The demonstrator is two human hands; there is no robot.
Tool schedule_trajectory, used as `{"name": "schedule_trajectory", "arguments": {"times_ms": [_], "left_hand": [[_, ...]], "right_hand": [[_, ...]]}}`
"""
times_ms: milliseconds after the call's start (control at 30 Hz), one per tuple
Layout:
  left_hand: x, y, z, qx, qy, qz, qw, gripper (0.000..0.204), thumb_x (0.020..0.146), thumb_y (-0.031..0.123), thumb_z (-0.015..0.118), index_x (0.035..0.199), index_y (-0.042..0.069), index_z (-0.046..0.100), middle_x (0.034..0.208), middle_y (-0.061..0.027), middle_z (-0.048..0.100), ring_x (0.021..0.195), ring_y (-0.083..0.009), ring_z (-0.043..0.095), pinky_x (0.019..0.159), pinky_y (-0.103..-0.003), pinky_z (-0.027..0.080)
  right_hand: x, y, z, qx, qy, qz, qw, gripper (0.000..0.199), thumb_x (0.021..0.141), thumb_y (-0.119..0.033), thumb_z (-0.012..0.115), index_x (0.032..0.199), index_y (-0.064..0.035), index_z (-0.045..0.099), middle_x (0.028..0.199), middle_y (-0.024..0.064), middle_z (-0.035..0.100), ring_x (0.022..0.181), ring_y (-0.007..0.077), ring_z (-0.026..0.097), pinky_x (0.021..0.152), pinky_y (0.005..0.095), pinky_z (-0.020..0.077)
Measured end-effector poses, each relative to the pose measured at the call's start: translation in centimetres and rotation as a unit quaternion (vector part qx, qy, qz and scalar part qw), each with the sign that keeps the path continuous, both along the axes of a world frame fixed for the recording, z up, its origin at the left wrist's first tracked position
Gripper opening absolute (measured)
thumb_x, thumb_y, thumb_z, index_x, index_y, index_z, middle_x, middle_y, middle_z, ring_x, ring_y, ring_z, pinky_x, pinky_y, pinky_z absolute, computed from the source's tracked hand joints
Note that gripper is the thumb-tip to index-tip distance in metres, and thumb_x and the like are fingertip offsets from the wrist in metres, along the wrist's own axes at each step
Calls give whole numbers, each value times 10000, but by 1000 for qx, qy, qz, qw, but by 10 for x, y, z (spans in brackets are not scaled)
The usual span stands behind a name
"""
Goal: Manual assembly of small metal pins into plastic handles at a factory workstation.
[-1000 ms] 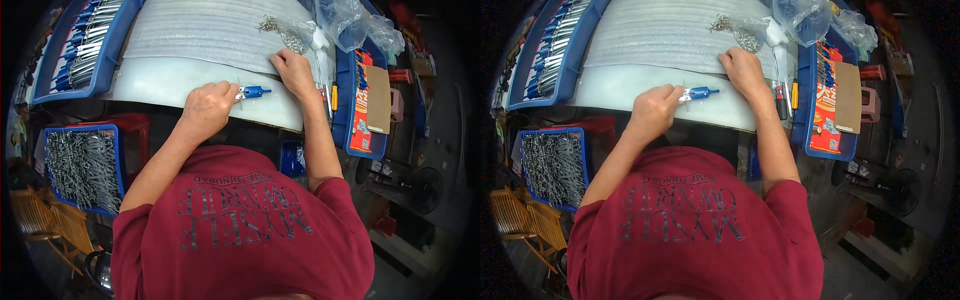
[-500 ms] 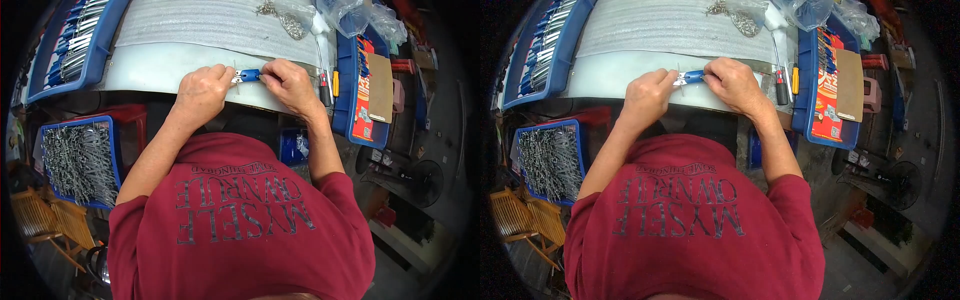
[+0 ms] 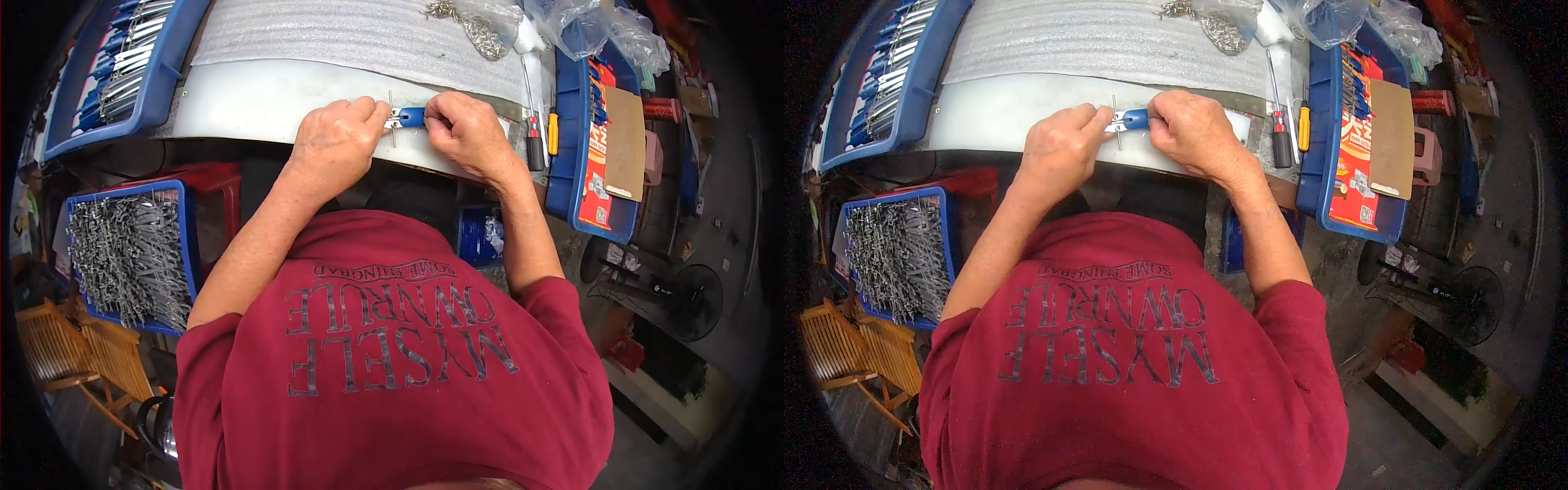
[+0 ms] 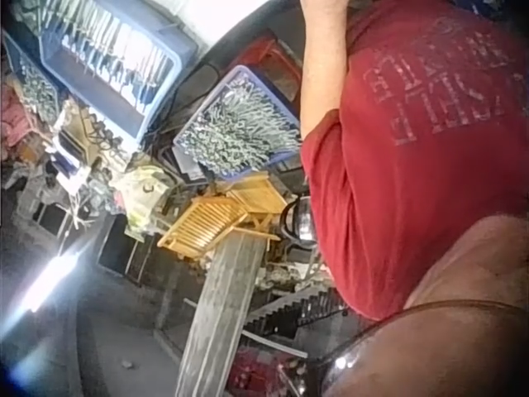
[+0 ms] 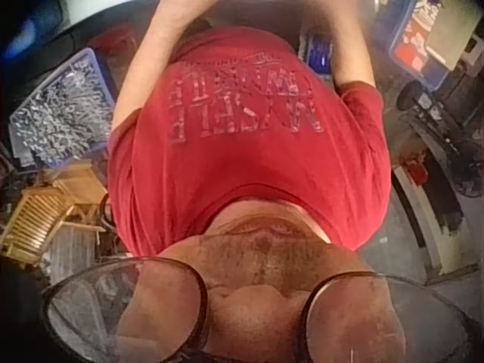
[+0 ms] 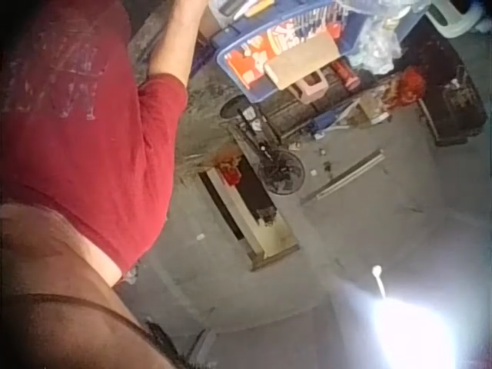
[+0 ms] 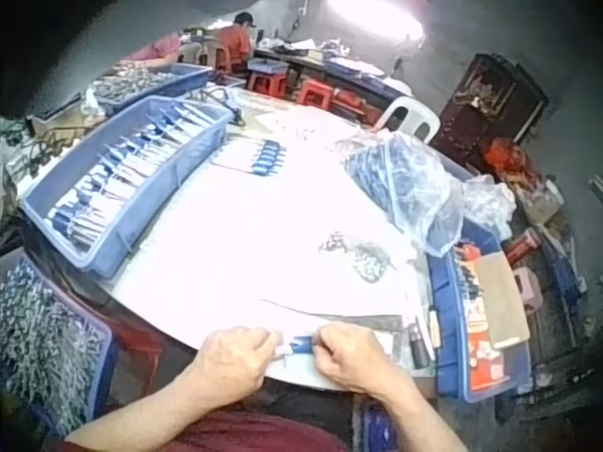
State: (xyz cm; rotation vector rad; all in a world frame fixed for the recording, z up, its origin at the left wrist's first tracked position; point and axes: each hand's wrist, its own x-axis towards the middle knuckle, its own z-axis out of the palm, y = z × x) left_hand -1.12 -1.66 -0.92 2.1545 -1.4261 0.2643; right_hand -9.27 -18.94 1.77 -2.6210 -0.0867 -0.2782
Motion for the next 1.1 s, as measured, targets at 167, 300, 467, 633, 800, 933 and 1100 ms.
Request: {"name": "schedule_trajectory", "arguments": {"times_ms": [167,300,467,633,800,933,1100], "left_hand": [[-1,0,0,9,17,-1,1000,194,703,130,588,879,60,543,664,-64,479,579,-217,525,501,-335,429],[0,1,-1,14,11,0,1000,194,699,130,589,876,65,546,670,-60,487,580,-214,529,496,-334,431],[1,1,-2,6,2,-6,1000,191,701,133,587,877,69,547,672,-52,492,578,-211,530,487,-331,431],[0,0,-3,17,-6,3,1000,150,692,106,565,833,69,533,668,-45,496,581,-201,537,484,-322,445],[1,0,-3,21,-3,-4,1000,199,702,135,582,885,67,547,672,-46,495,574,-204,524,483,-323,431],[0,1,-4,18,-4,-1,1000,194,704,136,581,883,68,548,668,-44,494,575,-201,525,488,-322,431],[1,0,-2,8,-12,-4,1000,115,663,70,534,778,65,524,667,-42,503,589,-194,553,483,-314,466]], "right_hand": [[1,1,3,55,60,-49,995,57,674,-48,546,704,0,535,632,140,541,563,253,530,528,320,418],[2,2,6,58,61,-43,996,64,679,-47,537,709,9,540,617,129,542,539,196,514,518,293,410],[5,-1,8,103,119,-50,986,75,688,-52,537,715,18,541,580,97,515,536,106,452,509,255,392],[3,2,8,86,95,-60,990,68,685,-43,532,711,19,540,564,90,506,534,97,443,503,251,386],[6,3,10,99,131,-69,984,64,685,-41,530,709,18,538,560,98,504,530,109,450,510,257,393],[4,-2,11,99,136,-65,984,72,684,-54,536,706,15,535,563,83,511,526,116,454,518,261,399],[7,-3,14,110,161,-67,979,68,686,-48,528,708,16,534,569,76,508,538,105,448,520,257,398]]}}
